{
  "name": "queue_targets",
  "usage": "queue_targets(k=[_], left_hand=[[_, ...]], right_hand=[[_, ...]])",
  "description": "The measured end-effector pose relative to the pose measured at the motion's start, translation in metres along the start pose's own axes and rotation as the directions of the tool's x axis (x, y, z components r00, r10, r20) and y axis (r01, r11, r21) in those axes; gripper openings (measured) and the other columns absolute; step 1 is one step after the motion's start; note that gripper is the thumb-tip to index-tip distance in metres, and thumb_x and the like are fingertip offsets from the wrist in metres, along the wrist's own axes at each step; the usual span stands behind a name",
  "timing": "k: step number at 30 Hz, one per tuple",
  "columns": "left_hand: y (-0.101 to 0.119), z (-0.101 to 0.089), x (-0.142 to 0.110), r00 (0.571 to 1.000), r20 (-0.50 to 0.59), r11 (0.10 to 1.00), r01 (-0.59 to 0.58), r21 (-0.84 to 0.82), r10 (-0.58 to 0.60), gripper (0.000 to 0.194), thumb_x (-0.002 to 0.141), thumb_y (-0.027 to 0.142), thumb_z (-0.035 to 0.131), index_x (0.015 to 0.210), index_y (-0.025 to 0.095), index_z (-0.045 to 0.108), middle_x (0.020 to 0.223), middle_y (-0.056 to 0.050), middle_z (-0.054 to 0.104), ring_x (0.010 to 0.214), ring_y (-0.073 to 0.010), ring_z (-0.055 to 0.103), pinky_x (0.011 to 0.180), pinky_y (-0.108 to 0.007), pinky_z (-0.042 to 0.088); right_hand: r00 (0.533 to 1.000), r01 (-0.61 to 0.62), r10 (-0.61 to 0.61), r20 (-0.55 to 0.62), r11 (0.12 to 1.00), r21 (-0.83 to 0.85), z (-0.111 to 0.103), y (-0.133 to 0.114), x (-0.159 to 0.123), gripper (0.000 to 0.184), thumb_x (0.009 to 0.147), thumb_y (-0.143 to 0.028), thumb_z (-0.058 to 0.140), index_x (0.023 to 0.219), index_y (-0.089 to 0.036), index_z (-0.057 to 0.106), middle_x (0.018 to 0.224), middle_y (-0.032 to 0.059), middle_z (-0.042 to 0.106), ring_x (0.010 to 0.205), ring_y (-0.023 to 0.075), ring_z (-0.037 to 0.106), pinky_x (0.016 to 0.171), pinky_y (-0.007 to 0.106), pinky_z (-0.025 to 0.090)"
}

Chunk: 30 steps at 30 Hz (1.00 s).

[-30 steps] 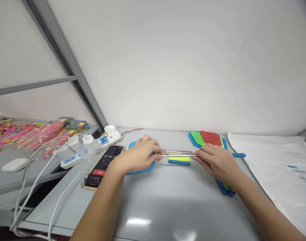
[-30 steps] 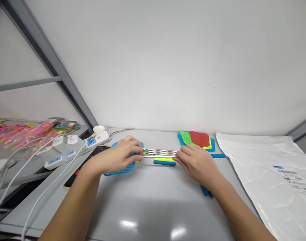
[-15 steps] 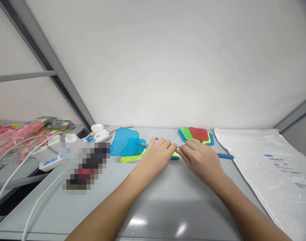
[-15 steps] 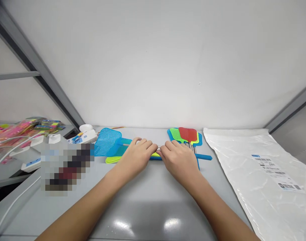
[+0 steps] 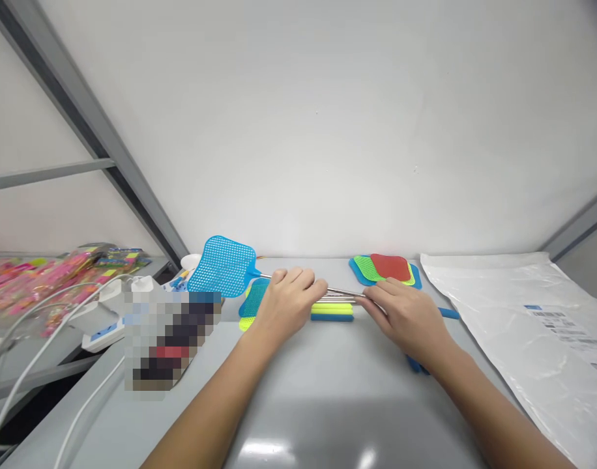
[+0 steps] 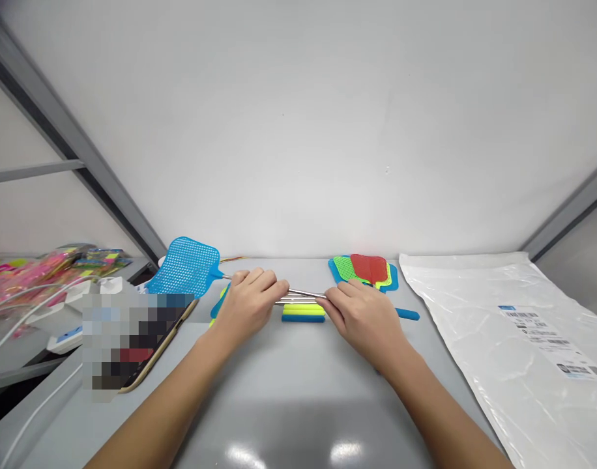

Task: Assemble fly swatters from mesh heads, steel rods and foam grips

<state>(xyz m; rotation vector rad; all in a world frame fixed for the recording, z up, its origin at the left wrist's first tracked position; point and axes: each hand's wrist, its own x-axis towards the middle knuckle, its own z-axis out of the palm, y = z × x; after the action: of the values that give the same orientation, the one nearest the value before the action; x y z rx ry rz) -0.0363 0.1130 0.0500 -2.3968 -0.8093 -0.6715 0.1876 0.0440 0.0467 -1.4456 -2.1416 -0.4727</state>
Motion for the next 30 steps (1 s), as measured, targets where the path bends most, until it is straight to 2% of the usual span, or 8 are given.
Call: queue_targets(k=[5,9,13,15,18,21,26,30], left_hand=[[-0.031,-0.002,-0.006,0.998,0.039,0.999,0.044,-0.020,-0.043,0.024,0.086,0.004,0.044,0.088,0.024,0.058,0.077,-0.001,0.055,0.075,-0.0186,0.046,0.070,-0.035,0.025],[-0.037,-0.005,-0.007,0.991,0.099,0.993,0.099,-0.060,-0.093,0.024,0.087,0.005,0.043,0.088,0.025,0.058,0.078,-0.001,0.057,0.077,-0.0188,0.047,0.070,-0.036,0.025],[-0.015,-0.004,-0.002,0.989,0.065,0.985,0.136,-0.106,-0.129,0.012,0.093,0.021,0.046,0.094,0.024,0.057,0.088,-0.002,0.061,0.083,-0.0191,0.050,0.079,-0.038,0.027],[0.004,-0.002,0.001,0.994,0.041,0.985,0.105,-0.141,-0.100,0.013,0.095,0.030,0.046,0.099,0.024,0.056,0.089,-0.003,0.061,0.084,-0.0188,0.051,0.086,-0.040,0.027],[0.029,0.000,0.003,0.998,0.027,0.983,0.054,-0.176,-0.050,0.009,0.094,0.023,0.047,0.096,0.023,0.055,0.082,-0.002,0.060,0.080,-0.0175,0.050,0.087,-0.040,0.026],[0.036,0.001,0.002,0.999,0.022,0.983,0.039,-0.179,-0.036,0.012,0.090,0.012,0.048,0.088,0.022,0.053,0.078,-0.001,0.058,0.077,-0.0168,0.049,0.080,-0.038,0.026],[0.007,-0.003,-0.001,0.998,0.005,0.992,0.056,-0.112,-0.056,0.017,0.088,0.007,0.046,0.085,0.023,0.053,0.074,0.000,0.058,0.075,-0.0172,0.049,0.074,-0.038,0.024],[-0.018,-0.010,-0.004,0.996,-0.007,0.992,0.084,-0.091,-0.085,0.018,0.091,0.011,0.044,0.083,0.023,0.054,0.073,0.000,0.059,0.074,-0.0165,0.049,0.074,-0.038,0.024]], right_hand=[[0.999,-0.032,0.032,0.002,0.999,0.007,-0.001,0.010,-0.002,0.028,0.096,-0.034,0.045,0.077,-0.020,0.059,0.067,0.0012,0.059,0.065,0.0147,0.050,0.057,0.028,0.029],[1.000,-0.017,0.016,-0.027,1.000,-0.017,-0.003,0.018,-0.004,0.028,0.096,-0.034,0.046,0.075,-0.020,0.058,0.068,0.0012,0.060,0.065,0.0142,0.051,0.057,0.027,0.029],[0.997,-0.013,0.010,-0.071,0.999,-0.043,-0.001,0.018,-0.007,0.029,0.096,-0.035,0.046,0.073,-0.020,0.057,0.065,0.0006,0.058,0.061,0.0135,0.049,0.056,0.027,0.030],[0.996,-0.006,0.001,-0.094,0.998,-0.057,0.004,0.011,-0.007,0.028,0.095,-0.034,0.047,0.074,-0.019,0.058,0.065,0.0007,0.058,0.062,0.0137,0.051,0.058,0.027,0.030],[0.995,0.029,-0.036,-0.091,0.997,-0.071,0.011,-0.004,-0.007,0.026,0.095,-0.032,0.048,0.076,-0.019,0.059,0.065,0.0009,0.058,0.063,0.0142,0.051,0.059,0.028,0.031],[0.996,0.040,-0.044,-0.073,0.998,-0.058,0.015,-0.012,-0.004,0.027,0.096,-0.031,0.047,0.074,-0.019,0.058,0.063,0.0003,0.057,0.062,0.0137,0.049,0.058,0.027,0.030],[0.999,0.007,-0.008,-0.051,1.000,-0.018,0.010,-0.005,-0.001,0.028,0.096,-0.035,0.045,0.078,-0.020,0.060,0.065,0.0011,0.059,0.063,0.0141,0.051,0.057,0.027,0.029],[0.999,-0.003,0.002,-0.050,1.000,-0.006,0.008,-0.001,0.001,0.031,0.097,-0.035,0.044,0.076,-0.020,0.060,0.065,0.0013,0.059,0.062,0.0140,0.051,0.055,0.027,0.028]])
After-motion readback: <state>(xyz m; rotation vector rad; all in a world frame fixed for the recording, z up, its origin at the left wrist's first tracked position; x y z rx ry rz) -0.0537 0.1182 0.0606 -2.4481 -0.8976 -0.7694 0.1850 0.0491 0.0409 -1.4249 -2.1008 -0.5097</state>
